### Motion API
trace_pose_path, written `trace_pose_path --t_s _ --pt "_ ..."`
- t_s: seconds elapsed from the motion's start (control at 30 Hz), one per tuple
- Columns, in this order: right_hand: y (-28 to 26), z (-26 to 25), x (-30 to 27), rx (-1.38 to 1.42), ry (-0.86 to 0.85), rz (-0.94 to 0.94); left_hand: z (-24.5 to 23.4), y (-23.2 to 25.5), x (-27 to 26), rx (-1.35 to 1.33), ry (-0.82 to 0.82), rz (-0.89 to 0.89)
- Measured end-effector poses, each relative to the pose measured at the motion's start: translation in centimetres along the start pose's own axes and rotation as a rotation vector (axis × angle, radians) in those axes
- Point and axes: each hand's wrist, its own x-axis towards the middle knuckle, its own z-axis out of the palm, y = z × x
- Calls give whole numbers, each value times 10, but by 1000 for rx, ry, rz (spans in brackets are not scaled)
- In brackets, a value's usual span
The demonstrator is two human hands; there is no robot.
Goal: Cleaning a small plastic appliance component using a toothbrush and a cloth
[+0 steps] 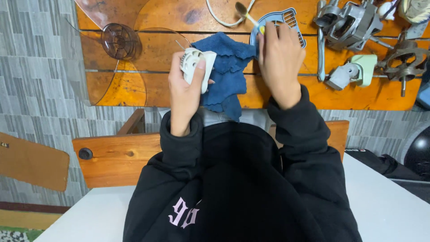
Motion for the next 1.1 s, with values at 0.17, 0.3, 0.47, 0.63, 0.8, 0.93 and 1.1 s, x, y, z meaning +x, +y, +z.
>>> trace_pose_path --t_s 0.17,0.3,0.47,0.63,0.8,0.93,1.1 --pt "12 19 18 -32 91 -163 -2 1 0 112 6 50" --pt "1 -8 0 331 -17 -335 -5 2 2 99 16 44" --pt "5 6 -5 243 51 -404 -3 1 1 103 -3 17" --pt "8 -30 -6 847 -104 -203 0 -1 0 77 -49 -16" --pt "-5 -76 -27 1535 -13 458 2 -10 -6 -91 -95 -14" --pt "-38 -96 -59 1376 223 498 -2 0 -23 -172 -208 -38" --pt "-83 -48 -67 1070 404 136 -2 10 -41 158 -195 197"
